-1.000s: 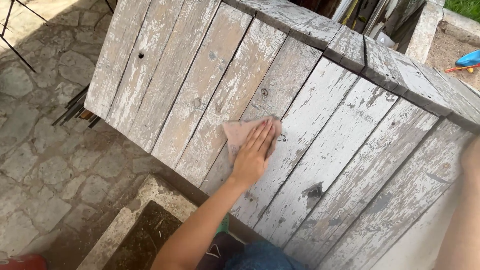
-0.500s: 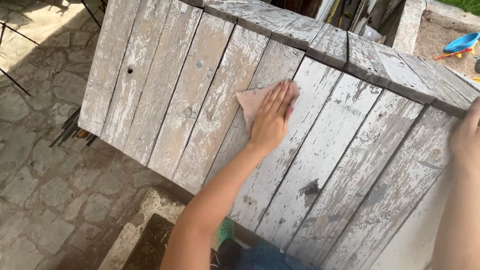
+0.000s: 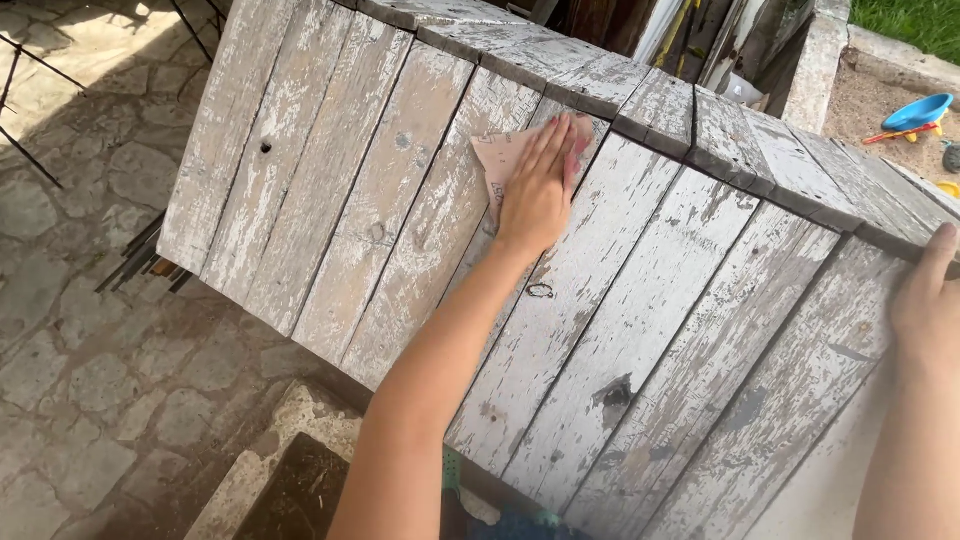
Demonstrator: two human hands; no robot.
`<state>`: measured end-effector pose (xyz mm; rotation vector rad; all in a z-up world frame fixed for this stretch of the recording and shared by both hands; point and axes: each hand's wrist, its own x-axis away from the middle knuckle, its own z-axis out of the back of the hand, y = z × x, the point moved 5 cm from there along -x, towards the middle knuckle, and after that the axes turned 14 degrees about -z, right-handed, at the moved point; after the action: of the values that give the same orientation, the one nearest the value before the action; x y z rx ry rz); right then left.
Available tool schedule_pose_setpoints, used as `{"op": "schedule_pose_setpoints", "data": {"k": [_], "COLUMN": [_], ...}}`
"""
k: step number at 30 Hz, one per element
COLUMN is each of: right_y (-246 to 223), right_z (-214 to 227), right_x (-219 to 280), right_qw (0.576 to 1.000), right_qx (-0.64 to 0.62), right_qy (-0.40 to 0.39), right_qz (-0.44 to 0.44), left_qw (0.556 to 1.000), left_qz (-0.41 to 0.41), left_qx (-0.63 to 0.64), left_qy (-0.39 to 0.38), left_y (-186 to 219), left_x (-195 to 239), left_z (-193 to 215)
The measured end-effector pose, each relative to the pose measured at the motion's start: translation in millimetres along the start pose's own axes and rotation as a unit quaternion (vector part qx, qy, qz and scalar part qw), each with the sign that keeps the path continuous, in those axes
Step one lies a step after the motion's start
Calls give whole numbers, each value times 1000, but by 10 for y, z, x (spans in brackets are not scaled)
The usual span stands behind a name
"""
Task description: Sanding the exterior wooden planks of a small structure using a piece of sandpaper.
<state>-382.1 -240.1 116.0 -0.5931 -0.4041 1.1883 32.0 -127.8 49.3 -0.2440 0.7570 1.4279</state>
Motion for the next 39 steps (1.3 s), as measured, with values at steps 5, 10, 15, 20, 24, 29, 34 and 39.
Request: {"op": "schedule_pose_setpoints", "data": {"k": [5,10,15,20,24,29,34,39], "right_y": [-8,86,-55,-67,-102,-108,-47,54], "right_z": [101,60,128,110,147,96,116,73], "right_x": [-58,-160,-12,-14,51,-56,-29,-94], "right_qw": [959,932,933,960,961,936,934,903], "right_qx": [53,65,46,41,39,9,24,33], "right_qy": [165,231,216,167,160,209,212,260], "right_qz": [225,272,284,219,221,281,285,340], "left_qw": [997,998,998,995,1000,995,997,987], "left_qz": [-52,-41,-35,-36,7,-87,-80,-135], "left_qx": [28,34,48,63,29,31,8,31], "left_qy": [-43,-37,-7,-61,-6,-28,-1,-84], "left_y": [299,72,282,267,30,215,103,235], "left_x": [827,409,533,571,-17,271,-48,455], "left_z": [177,150,131,268,-26,122,-91,191]}}
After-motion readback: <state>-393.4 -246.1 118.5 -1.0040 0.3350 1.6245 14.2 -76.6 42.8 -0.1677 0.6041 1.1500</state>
